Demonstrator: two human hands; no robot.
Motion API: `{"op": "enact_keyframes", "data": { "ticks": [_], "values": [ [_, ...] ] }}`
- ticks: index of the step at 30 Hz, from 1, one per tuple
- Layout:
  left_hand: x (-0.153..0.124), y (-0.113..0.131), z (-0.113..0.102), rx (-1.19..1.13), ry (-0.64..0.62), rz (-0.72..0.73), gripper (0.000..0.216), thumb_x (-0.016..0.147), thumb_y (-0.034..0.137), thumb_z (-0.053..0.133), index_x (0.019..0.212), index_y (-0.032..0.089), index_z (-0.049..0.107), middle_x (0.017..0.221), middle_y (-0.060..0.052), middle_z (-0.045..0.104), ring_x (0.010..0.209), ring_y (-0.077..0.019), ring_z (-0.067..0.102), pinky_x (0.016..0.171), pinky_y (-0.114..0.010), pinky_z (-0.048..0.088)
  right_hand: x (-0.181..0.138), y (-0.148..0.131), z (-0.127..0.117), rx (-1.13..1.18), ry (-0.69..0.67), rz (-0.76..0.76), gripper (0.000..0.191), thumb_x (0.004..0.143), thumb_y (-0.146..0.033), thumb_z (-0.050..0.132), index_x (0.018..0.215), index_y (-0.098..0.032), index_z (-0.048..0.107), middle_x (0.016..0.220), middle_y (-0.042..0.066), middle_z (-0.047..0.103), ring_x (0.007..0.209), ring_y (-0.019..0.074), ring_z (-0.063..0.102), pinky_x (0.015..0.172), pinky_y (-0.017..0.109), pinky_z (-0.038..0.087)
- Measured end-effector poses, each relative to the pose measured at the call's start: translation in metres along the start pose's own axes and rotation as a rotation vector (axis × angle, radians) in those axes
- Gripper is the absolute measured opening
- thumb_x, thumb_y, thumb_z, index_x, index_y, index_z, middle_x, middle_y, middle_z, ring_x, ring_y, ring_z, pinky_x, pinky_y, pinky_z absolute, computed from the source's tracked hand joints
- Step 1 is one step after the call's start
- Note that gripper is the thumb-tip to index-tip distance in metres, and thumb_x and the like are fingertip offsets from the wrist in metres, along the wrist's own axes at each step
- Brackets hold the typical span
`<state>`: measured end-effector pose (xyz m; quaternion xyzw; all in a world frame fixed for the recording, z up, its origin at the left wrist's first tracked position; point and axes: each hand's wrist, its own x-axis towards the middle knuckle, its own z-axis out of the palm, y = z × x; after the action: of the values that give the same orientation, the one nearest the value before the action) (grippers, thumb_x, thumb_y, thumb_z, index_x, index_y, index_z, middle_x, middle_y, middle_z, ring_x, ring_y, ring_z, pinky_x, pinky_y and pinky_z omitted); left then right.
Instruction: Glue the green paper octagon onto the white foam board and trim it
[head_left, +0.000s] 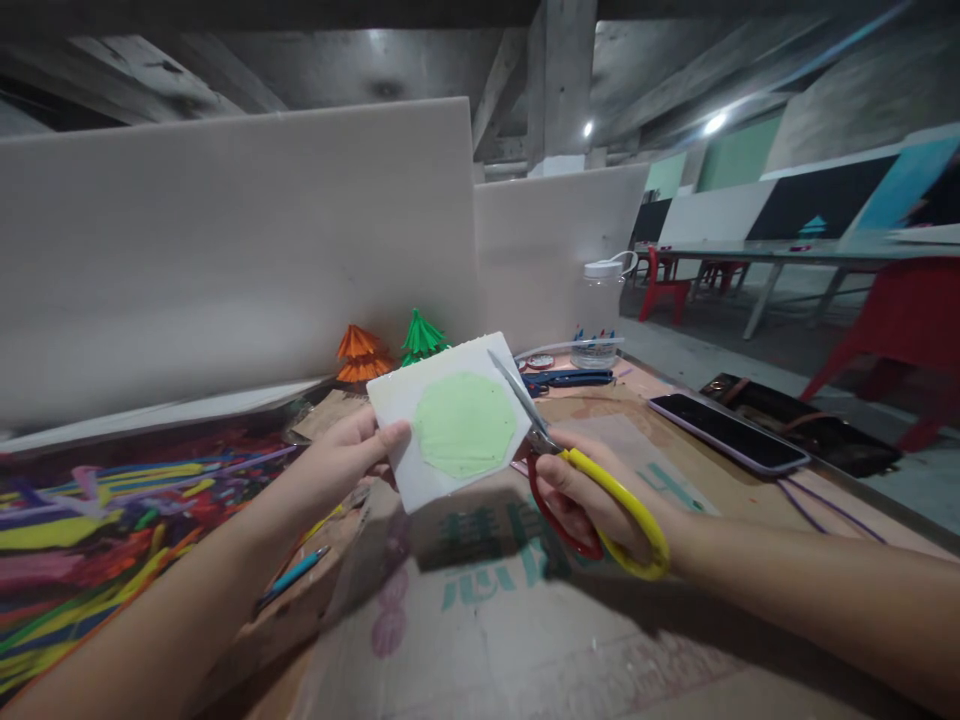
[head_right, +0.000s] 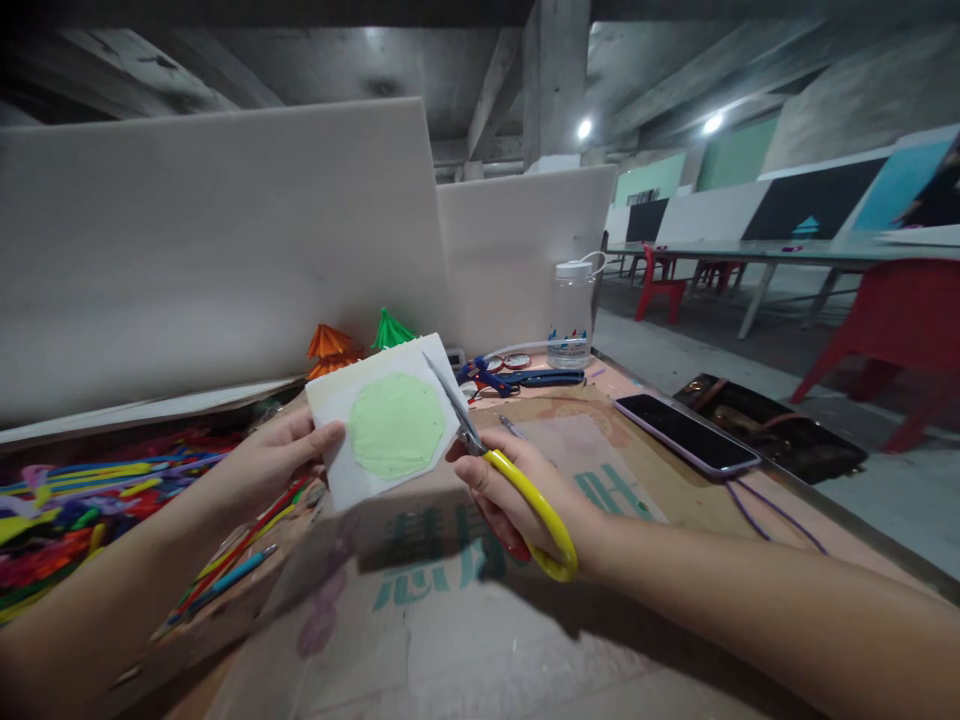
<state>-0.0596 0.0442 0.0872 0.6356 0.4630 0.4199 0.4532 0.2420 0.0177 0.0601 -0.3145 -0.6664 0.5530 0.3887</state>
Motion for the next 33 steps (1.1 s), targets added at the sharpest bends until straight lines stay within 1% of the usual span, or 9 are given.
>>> {"op": "enact_keyframes", "data": {
  "ticks": [3,6,11,16,19,22,25,29,33],
  "values": [
    [-0.002,0.006,0.0,0.014,0.02,0.024,0.063,0.079,0.066,0.078,0.118,0.018,0.067,0.096,-0.007,0.076,0.079,-0.0208,0.067,0.061,-0.024,0.052,0.003,0.003,0.001,-0.026,0.009,0.014,0.056,0.089,-0.078,0.056,0.098,-0.024,0.047,0.049,-0.012,0.045,0.032,0.0083,0.038,0.032,0.02,0.03],
    [-0.002,0.012,0.0,0.006,0.085,0.038,0.069,0.072,0.067,0.084,0.116,0.016,0.068,0.098,-0.009,0.077,0.081,-0.0232,0.069,0.063,-0.026,0.054,0.006,0.011,0.0,-0.058,-0.032,-0.023,0.059,0.09,-0.082,0.049,0.097,-0.023,0.046,0.057,-0.009,0.047,0.039,0.0079,0.041,0.038,0.021,0.034],
    [-0.003,0.019,0.001,-0.036,0.269,0.142,0.067,0.07,0.069,0.084,0.111,0.02,0.063,0.097,-0.006,0.076,0.086,-0.0253,0.072,0.068,-0.029,0.058,0.005,0.028,-0.004,-0.061,-0.14,-0.104,0.068,0.091,-0.083,0.047,0.124,-0.023,0.048,0.078,-0.004,0.049,0.054,0.009,0.045,0.048,0.024,0.039],
    [-0.004,0.016,0.008,-0.055,0.42,0.237,0.06,0.075,0.068,0.08,0.108,0.021,0.062,0.09,-0.002,0.073,0.083,-0.0224,0.071,0.069,-0.029,0.058,-0.001,0.023,0.001,-0.073,-0.203,-0.092,0.068,0.089,-0.081,0.054,0.124,-0.023,0.049,0.086,-0.002,0.049,0.06,0.0101,0.045,0.05,0.025,0.039],
    [-0.001,0.016,0.005,-0.147,0.507,0.285,0.048,0.081,0.059,0.079,0.106,0.021,0.061,0.083,0.001,0.07,0.071,-0.0177,0.067,0.06,-0.025,0.056,-0.007,0.017,0.007,-0.052,-0.226,-0.045,0.066,0.091,-0.079,0.053,0.127,-0.023,0.047,0.085,-0.002,0.048,0.06,0.0095,0.045,0.052,0.024,0.04],
    [0.004,0.022,-0.006,-0.218,0.579,0.283,0.038,0.083,0.05,0.078,0.1,0.022,0.059,0.072,0.003,0.065,0.056,-0.0144,0.061,0.048,-0.022,0.05,-0.012,0.012,0.01,-0.091,-0.224,-0.081,0.057,0.093,-0.071,0.059,0.125,-0.024,0.052,0.086,-0.001,0.05,0.065,0.0109,0.047,0.055,0.024,0.041],
    [0.007,0.027,-0.013,-0.246,0.583,0.274,0.033,0.082,0.044,0.078,0.098,0.022,0.06,0.073,0.001,0.067,0.061,-0.0173,0.066,0.05,-0.024,0.054,-0.012,0.008,0.01,-0.142,-0.098,-0.17,0.045,0.093,-0.057,0.066,0.123,-0.025,0.058,0.086,0.001,0.053,0.07,0.0138,0.051,0.06,0.027,0.045],
    [0.005,0.024,-0.007,-0.249,0.531,0.256,0.035,0.082,0.045,0.079,0.103,0.023,0.061,0.081,-0.001,0.072,0.076,-0.0229,0.073,0.059,-0.028,0.06,-0.002,0.003,0.003,-0.122,0.121,-0.244,0.036,0.092,-0.043,0.07,0.121,-0.027,0.057,0.094,0.003,0.06,0.079,0.0169,0.058,0.069,0.031,0.051],
    [-0.001,0.012,0.009,-0.208,0.413,0.239,0.041,0.085,0.052,0.077,0.111,0.024,0.061,0.097,-0.003,0.074,0.081,-0.0218,0.073,0.063,-0.027,0.06,0.007,0.002,-0.001,0.02,0.134,-0.229,0.046,0.084,-0.04,0.078,0.119,-0.029,0.051,0.096,0.002,0.065,0.084,0.0195,0.064,0.073,0.035,0.056]
  ]
}}
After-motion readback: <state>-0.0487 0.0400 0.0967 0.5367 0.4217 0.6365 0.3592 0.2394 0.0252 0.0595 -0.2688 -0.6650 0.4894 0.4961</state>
